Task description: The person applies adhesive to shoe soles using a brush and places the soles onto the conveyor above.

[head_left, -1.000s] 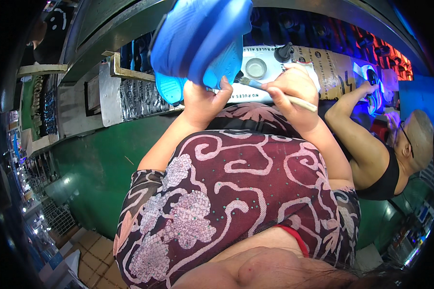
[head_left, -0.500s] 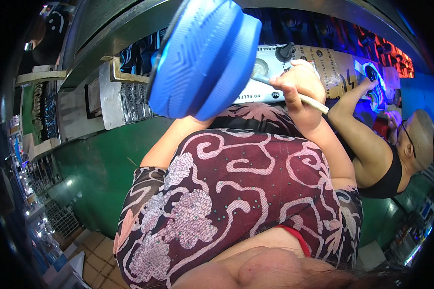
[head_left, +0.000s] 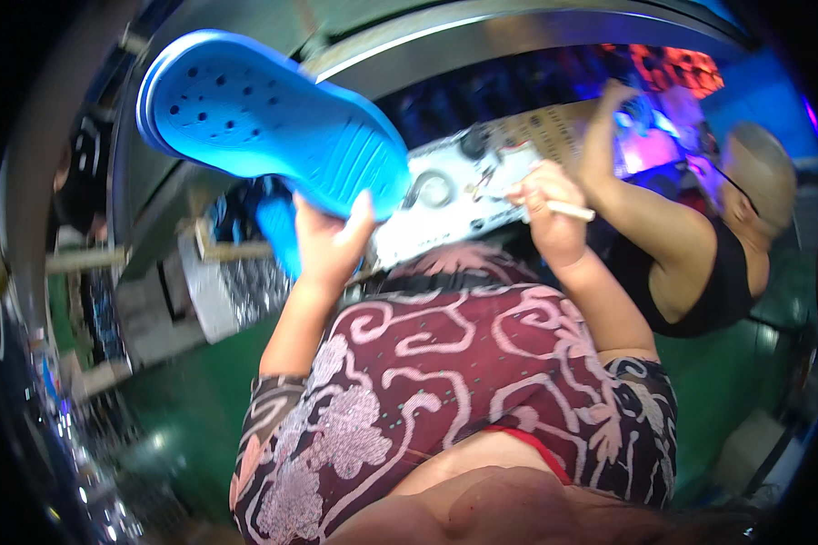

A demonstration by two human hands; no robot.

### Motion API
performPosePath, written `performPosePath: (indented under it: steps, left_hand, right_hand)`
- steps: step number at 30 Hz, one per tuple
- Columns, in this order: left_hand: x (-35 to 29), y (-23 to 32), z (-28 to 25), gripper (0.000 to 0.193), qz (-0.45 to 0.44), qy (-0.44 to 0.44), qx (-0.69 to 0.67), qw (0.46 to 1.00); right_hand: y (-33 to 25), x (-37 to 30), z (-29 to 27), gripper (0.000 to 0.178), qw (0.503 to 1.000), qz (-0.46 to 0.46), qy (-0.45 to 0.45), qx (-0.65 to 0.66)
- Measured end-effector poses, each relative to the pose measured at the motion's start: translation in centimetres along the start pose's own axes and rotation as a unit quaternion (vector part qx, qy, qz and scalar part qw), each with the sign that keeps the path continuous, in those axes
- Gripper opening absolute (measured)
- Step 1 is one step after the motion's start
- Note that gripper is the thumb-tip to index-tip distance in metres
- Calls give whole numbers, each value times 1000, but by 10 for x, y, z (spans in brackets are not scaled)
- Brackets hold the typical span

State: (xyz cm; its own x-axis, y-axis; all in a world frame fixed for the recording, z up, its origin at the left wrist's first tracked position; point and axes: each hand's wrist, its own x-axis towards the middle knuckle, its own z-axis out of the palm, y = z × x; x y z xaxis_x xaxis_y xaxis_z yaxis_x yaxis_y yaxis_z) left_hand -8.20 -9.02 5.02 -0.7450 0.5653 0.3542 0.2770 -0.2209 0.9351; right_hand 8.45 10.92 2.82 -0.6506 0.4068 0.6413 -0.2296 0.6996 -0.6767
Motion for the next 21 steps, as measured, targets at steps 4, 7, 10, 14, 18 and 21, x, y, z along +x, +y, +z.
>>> performPosePath:
  steps: [4,7,10,14,18,21]
  left_hand:
    - [30,31,-5,78,-280,-223,-156,921]
    - [67,26,31,77,-331,-377,-257,826]
    - [147,2,104,55,-283,-461,-261,799]
    - [221,-3,191,41,-351,-234,-404,812]
    - [190,-8,172,44,-343,-283,-373,814]
    - [132,-40,84,49,-271,-313,-288,864]
  right_hand:
    - [5,-30,-14,27,995,75,42,-55]
    - [5,-54,-12,28,981,178,79,-26]
    - [10,-67,-7,26,959,250,134,8]
    - [10,-68,-5,30,946,288,139,56]
    - [22,-73,3,30,938,302,147,82]
    - [24,-78,10,31,930,324,136,112]
